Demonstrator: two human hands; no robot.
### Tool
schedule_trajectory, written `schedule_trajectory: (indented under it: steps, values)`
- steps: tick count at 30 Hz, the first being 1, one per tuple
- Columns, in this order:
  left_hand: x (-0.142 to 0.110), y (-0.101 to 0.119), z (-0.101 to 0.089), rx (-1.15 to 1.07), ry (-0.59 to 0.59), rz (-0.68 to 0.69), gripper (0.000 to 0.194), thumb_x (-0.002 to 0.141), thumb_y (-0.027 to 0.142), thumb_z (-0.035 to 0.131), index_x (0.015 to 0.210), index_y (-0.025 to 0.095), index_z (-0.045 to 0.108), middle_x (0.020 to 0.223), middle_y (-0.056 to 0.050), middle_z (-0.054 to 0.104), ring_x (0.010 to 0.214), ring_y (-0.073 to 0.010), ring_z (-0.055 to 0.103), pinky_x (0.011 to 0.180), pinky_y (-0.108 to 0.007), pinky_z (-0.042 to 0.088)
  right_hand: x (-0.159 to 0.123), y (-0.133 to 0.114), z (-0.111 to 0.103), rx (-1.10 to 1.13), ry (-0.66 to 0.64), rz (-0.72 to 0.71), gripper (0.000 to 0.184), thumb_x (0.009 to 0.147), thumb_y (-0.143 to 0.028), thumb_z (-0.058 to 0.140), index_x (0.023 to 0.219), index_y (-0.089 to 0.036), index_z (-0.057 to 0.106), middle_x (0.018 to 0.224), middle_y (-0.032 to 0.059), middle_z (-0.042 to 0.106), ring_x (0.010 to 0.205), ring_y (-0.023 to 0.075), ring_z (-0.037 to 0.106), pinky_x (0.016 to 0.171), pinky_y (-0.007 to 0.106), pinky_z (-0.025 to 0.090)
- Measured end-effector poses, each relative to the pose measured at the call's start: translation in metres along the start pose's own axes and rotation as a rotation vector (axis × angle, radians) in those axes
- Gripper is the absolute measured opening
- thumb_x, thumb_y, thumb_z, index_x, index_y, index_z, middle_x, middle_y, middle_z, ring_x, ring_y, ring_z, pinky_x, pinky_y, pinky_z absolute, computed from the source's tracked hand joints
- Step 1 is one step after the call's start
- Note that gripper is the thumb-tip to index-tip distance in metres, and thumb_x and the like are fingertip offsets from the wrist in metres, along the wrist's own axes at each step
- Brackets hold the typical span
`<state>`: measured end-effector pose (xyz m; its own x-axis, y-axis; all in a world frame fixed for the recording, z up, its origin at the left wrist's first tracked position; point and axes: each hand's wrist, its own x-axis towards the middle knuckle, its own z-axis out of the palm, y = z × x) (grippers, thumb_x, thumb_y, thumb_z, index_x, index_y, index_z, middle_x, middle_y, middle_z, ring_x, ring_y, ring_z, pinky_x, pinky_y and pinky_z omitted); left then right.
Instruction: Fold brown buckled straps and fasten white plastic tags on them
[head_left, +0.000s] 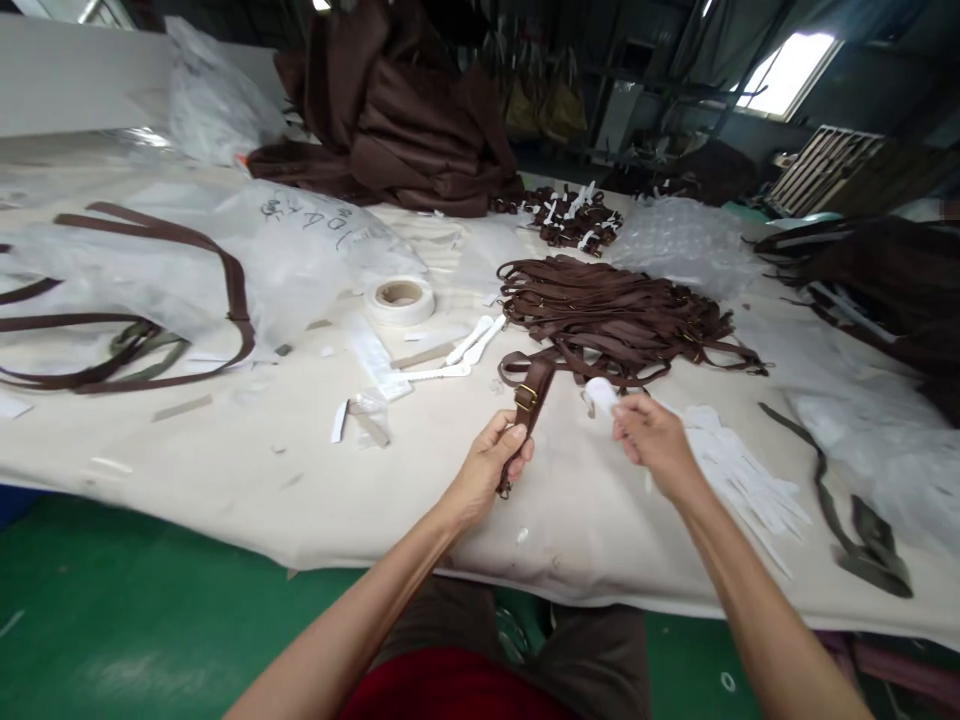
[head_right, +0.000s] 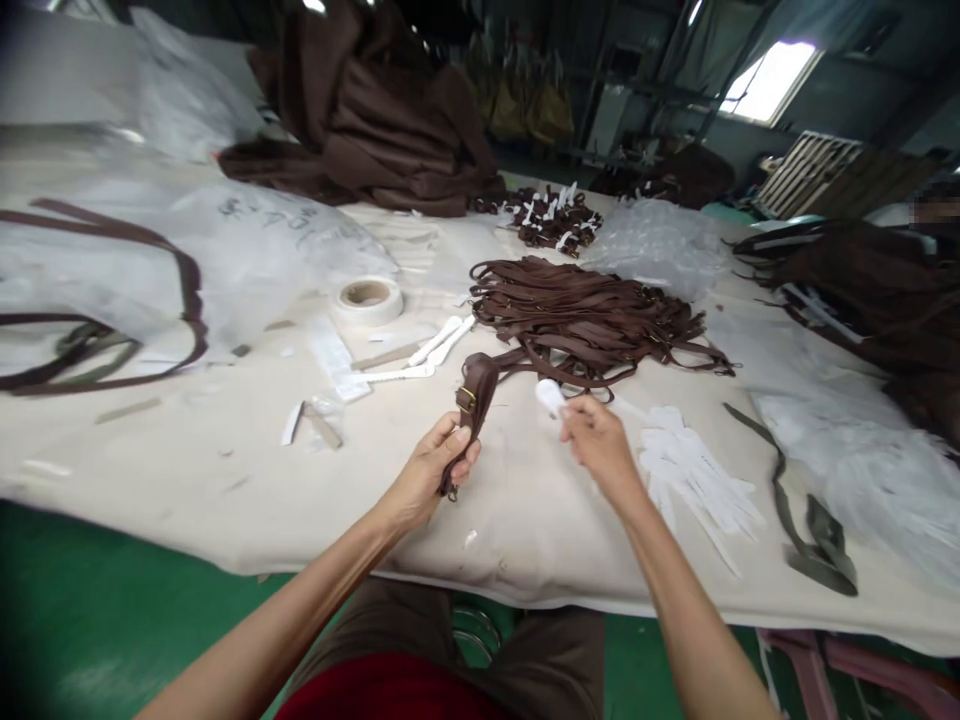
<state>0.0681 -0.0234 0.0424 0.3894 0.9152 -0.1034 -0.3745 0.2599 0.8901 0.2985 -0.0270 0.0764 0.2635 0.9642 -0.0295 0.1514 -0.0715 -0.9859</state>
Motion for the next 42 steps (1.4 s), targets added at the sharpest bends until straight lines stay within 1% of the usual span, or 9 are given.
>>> schedule_trajectory:
  steps: [4, 8, 13, 19, 22, 25, 30, 35, 42]
  values:
    - [-0.006, -0.001, -0.002, 0.216, -0.084, 0.051, 0.038, 0.089, 0.047, 0.061, 0.111, 0.017, 0.052, 0.074, 0.003, 0.057, 0.053, -0.0067, 0.038, 0.049, -0.02, 0.026, -0.018, 0.022, 0.071, 0.214, -0.087, 0.113, 0.036, 0.066, -0.05, 0.072, 0.073, -0.018, 0.057, 0.052, -0.0056, 0.054, 0.034, 0.0034, 0.032, 0.034, 0.018, 0.019]
    - [-0.008, 0.0, -0.012, 0.228, -0.141, 0.021, 0.051, 0.09, 0.045, 0.06, 0.129, 0.016, 0.043, 0.076, 0.004, 0.057, 0.056, -0.0081, 0.039, 0.053, -0.023, 0.028, -0.029, 0.032, 0.096, 0.316, -0.057, 0.127, 0.03, 0.069, -0.045, 0.071, 0.07, -0.019, 0.055, 0.051, -0.0066, 0.051, 0.037, 0.0034, 0.03, 0.036, 0.018, 0.02]
    - [-0.004, -0.001, -0.022, 0.277, -0.195, 0.092, 0.027, 0.09, 0.043, 0.058, 0.092, 0.018, 0.051, 0.075, 0.003, 0.055, 0.065, -0.0103, 0.047, 0.059, -0.023, 0.035, -0.038, 0.039, 0.1, 0.156, -0.144, 0.067, 0.03, 0.076, -0.043, 0.067, 0.064, -0.018, 0.056, 0.054, -0.0033, 0.053, 0.042, 0.0059, 0.037, 0.038, 0.019, 0.026]
    - [0.002, -0.011, -0.031, 0.72, -0.122, 0.124, 0.018, 0.092, 0.039, 0.049, 0.092, 0.022, 0.052, 0.079, 0.002, 0.061, 0.078, -0.0164, 0.058, 0.076, -0.028, 0.046, -0.06, 0.053, 0.087, 0.064, -0.223, 0.179, 0.041, 0.077, -0.056, 0.066, 0.09, -0.017, 0.063, 0.066, -0.0018, 0.058, 0.045, 0.007, 0.041, 0.041, 0.02, 0.03]
    - [0.002, -0.018, -0.03, 0.986, -0.093, 0.168, 0.014, 0.09, 0.034, 0.05, 0.093, 0.022, 0.057, 0.093, -0.002, 0.063, 0.083, -0.0186, 0.06, 0.079, -0.03, 0.048, -0.079, 0.063, 0.073, -0.03, -0.24, 0.237, 0.042, 0.078, -0.06, 0.064, 0.083, -0.018, 0.061, 0.061, -0.0033, 0.052, 0.045, 0.0085, 0.041, 0.041, 0.021, 0.031]
    - [0.001, -0.026, -0.024, 1.072, -0.135, 0.211, 0.016, 0.089, 0.029, 0.05, 0.096, 0.021, 0.062, 0.106, -0.005, 0.066, 0.093, -0.0208, 0.064, 0.085, -0.031, 0.049, -0.096, 0.069, 0.062, -0.172, -0.179, 0.103, 0.037, 0.083, -0.053, 0.062, 0.071, -0.019, 0.061, 0.066, 0.0001, 0.054, 0.057, 0.0129, 0.05, 0.05, 0.024, 0.039]
    - [0.001, -0.036, -0.019, 1.065, -0.162, 0.188, 0.025, 0.09, 0.023, 0.048, 0.107, 0.025, 0.066, 0.11, -0.002, 0.072, 0.1, -0.0198, 0.067, 0.089, -0.028, 0.049, -0.105, 0.07, 0.063, -0.16, -0.056, -0.219, 0.026, 0.089, -0.038, 0.062, 0.07, -0.02, 0.065, 0.114, 0.0096, 0.065, 0.101, 0.0213, 0.061, 0.084, 0.029, 0.049]
    - [0.0, -0.035, -0.017, 1.119, -0.135, 0.101, 0.03, 0.088, 0.023, 0.049, 0.116, 0.027, 0.057, 0.098, 0.0, 0.074, 0.091, -0.0208, 0.07, 0.082, -0.029, 0.049, -0.101, 0.07, 0.075, 0.182, -0.067, -0.084, 0.021, 0.086, -0.041, 0.066, 0.092, -0.021, 0.067, 0.09, 0.0043, 0.068, 0.083, 0.0177, 0.064, 0.08, 0.03, 0.051]
    - [-0.001, -0.035, -0.015, 1.073, -0.113, 0.1, 0.019, 0.089, 0.024, 0.049, 0.106, 0.03, 0.051, 0.099, 0.004, 0.074, 0.089, -0.0193, 0.07, 0.077, -0.027, 0.046, -0.097, 0.064, 0.091, 0.274, 0.176, 0.184, 0.035, 0.075, -0.052, 0.073, 0.079, -0.019, 0.063, 0.063, 0.0001, 0.064, 0.052, 0.0133, 0.058, 0.053, 0.026, 0.051]
